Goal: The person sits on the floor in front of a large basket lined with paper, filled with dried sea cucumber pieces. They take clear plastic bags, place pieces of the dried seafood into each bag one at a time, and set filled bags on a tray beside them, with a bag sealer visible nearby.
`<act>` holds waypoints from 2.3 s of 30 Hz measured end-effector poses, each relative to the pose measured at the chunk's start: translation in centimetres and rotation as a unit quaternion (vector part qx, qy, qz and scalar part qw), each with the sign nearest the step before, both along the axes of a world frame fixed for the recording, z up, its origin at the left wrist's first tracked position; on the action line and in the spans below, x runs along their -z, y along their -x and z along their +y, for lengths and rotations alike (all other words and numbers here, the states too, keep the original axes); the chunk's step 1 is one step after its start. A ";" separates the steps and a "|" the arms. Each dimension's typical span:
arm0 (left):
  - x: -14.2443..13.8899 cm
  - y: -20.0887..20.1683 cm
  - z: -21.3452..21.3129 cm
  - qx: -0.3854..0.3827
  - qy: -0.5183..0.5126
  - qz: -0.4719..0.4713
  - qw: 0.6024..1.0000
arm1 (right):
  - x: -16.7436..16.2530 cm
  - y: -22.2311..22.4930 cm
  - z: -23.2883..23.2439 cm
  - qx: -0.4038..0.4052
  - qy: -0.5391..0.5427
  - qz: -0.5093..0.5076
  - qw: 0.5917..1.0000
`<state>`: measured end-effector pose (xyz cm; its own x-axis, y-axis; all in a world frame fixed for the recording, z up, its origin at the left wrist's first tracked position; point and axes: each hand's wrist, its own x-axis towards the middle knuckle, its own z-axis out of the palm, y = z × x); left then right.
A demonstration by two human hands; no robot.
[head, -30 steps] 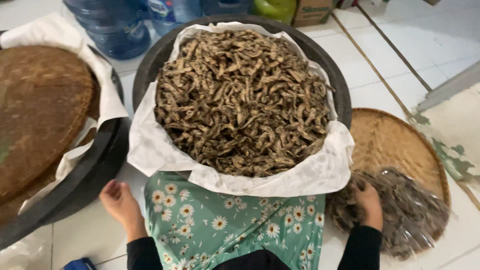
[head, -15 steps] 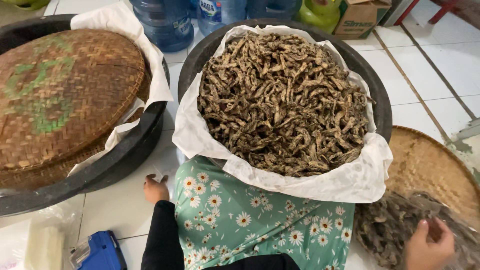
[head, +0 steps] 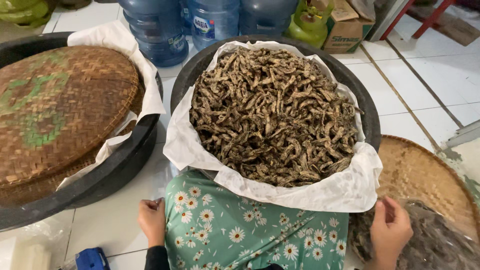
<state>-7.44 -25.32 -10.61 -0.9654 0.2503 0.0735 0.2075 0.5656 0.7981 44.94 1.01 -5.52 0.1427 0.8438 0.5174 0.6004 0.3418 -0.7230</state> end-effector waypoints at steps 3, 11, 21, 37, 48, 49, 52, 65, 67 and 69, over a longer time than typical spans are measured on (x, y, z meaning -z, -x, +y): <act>-0.3 -0.2 -1.4 0.065 -0.043 -0.059 0.995 | -0.6 2.3 0.4 -0.045 0.022 0.035 0.998; -3.9 -0.2 -0.5 0.137 -0.033 0.085 0.986 | -3.3 5.8 -1.1 -0.072 0.040 0.023 0.996; -15.4 -5.0 1.4 0.133 -0.362 0.098 0.917 | -4.9 5.9 -3.4 -0.086 0.074 0.004 0.994; -16.8 -12.6 9.5 0.307 -0.314 0.108 0.892 | -14.2 14.0 -7.0 -0.301 -0.068 -0.011 0.951; -18.2 -15.7 10.5 0.500 -0.231 0.384 0.741 | -16.6 18.9 -8.6 -0.378 -0.263 -0.317 0.829; -17.9 -15.9 10.3 0.511 -0.219 0.396 0.731 | -15.8 19.0 -8.7 -0.401 -0.259 -0.308 0.823; -16.5 -15.7 10.0 0.526 -0.135 0.417 0.728 | -13.5 18.7 -9.2 -0.487 -0.199 -0.263 0.809; -7.3 -17.9 9.5 0.226 -0.732 -0.088 0.636 | -10.2 21.6 -12.8 -0.555 -0.103 -0.143 0.813; -7.1 -18.0 8.6 0.305 -0.640 -0.381 0.594 | -9.7 22.0 -13.5 -0.562 -0.077 -0.132 0.813; -7.3 -19.4 8.0 0.359 -0.515 -0.426 0.652 | -9.2 22.1 -13.4 -0.543 -0.040 -0.127 0.829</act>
